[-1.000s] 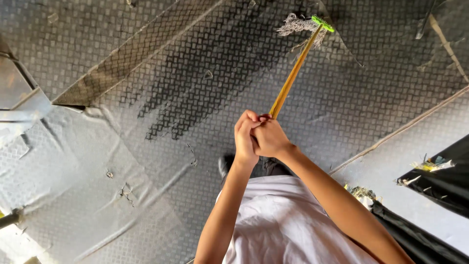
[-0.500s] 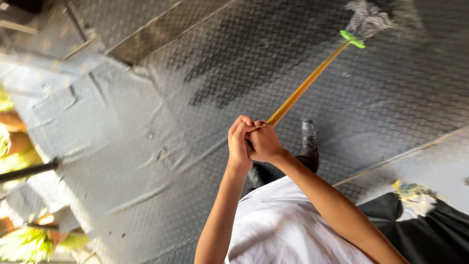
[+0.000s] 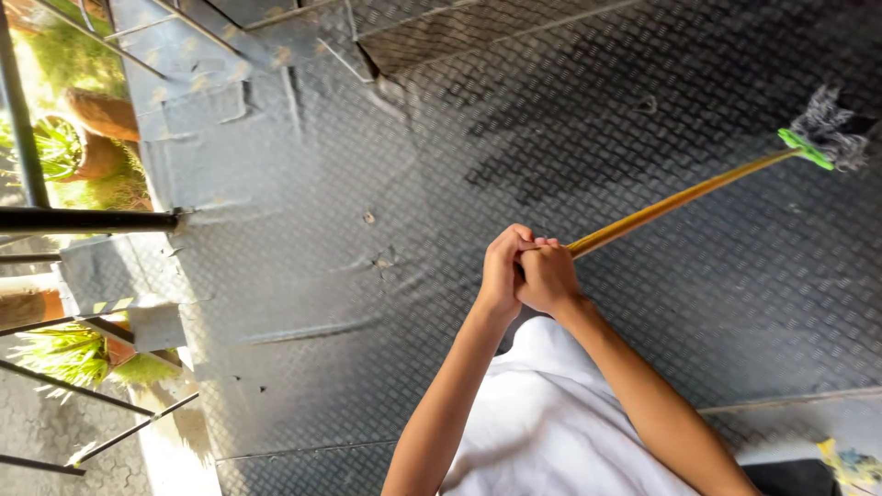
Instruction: Mop the diamond-plated floor of a performance stage area.
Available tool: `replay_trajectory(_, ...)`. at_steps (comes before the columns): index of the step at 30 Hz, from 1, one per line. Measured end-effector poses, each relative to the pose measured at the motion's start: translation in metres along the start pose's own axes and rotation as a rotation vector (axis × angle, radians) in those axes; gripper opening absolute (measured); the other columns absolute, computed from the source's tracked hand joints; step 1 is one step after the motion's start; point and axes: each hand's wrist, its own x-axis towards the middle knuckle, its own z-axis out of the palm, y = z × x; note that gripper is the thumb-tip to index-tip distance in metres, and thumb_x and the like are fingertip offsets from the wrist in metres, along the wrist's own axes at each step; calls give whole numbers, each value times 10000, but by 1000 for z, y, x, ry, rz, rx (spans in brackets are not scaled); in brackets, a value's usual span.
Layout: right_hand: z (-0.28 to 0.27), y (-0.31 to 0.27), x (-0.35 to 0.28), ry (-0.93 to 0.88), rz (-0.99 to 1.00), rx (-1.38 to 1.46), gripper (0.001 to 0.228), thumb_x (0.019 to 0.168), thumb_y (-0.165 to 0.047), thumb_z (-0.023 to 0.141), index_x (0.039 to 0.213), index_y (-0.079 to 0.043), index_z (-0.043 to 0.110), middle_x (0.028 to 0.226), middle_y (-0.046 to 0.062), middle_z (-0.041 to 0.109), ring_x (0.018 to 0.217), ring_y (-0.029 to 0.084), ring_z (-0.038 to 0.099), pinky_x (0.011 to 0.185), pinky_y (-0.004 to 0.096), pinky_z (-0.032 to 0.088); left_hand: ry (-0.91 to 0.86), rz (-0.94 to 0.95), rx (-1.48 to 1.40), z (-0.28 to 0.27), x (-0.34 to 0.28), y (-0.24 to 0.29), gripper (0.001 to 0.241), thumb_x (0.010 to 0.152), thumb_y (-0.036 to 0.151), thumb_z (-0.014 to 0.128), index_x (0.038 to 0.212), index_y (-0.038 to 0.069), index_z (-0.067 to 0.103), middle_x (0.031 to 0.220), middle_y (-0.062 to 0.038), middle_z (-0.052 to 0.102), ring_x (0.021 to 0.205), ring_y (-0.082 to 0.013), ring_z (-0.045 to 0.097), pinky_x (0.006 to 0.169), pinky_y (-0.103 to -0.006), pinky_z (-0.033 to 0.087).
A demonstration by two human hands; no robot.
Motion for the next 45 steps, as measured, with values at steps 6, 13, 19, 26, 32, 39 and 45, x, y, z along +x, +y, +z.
replay_trajectory(6, 22, -75, 71, 101, 28, 26, 130, 721, -95, 679, 618, -65, 605, 618, 134, 658, 628, 346, 644, 667, 464, 486, -83, 15, 92, -18, 2, 98, 90, 897, 47, 485, 837, 57, 552, 837, -90, 648, 891, -205, 672, 830, -330, 532)
replay_trajectory(13, 107, -187, 100, 256, 84, 31, 113, 700, -99, 686, 646, -69, 591, 644, 130, 635, 650, 356, 628, 673, 471, 471, -252, -26, 244, -106, -42, 203, 76, 919, 75, 497, 852, 78, 532, 861, -67, 628, 903, -185, 633, 833, -313, 515)
replay_trajectory(19, 168, -278, 97, 399, 137, -24, 122, 593, -116, 684, 642, -76, 580, 658, 101, 643, 683, 343, 637, 743, 463, 481, -404, -198, 385, -169, -84, 272, 38, 918, 68, 509, 895, 78, 537, 972, -64, 628, 967, -171, 571, 933, -306, 461)
replay_trajectory(26, 221, -349, 72, 345, 200, -27, 148, 607, -149, 724, 666, -81, 607, 641, 93, 645, 663, 330, 640, 794, 449, 491, -450, -245, 368, -242, -128, 297, 26, 924, 90, 531, 935, 71, 545, 1016, -81, 624, 1031, -199, 592, 985, -319, 460)
replay_trajectory(32, 252, -421, 61, 405, 8, 53, 139, 653, -131, 709, 713, -71, 598, 693, 93, 651, 675, 319, 655, 699, 425, 504, -252, -324, 290, -282, -199, 340, 374, 960, 383, 505, 1127, 58, 584, 1166, -106, 638, 1133, -222, 602, 1024, -359, 466)
replay_trajectory(39, 285, -513, 39, 279, -157, 197, 146, 778, -94, 693, 743, -44, 560, 619, 99, 579, 559, 323, 603, 581, 439, 451, -441, -376, 189, -456, -209, 285, 581, 918, 507, 442, 1226, 22, 534, 1142, -200, 690, 1007, -368, 675, 770, -501, 507)
replay_trajectory(45, 286, -562, 31, 337, -166, 127, 131, 790, -97, 683, 786, -39, 566, 648, 117, 575, 606, 312, 615, 626, 430, 434, -457, -976, -67, -384, -246, 354, 270, 1001, 175, 475, 1218, 17, 502, 948, -77, 520, 857, -238, 539, 943, -549, 516)
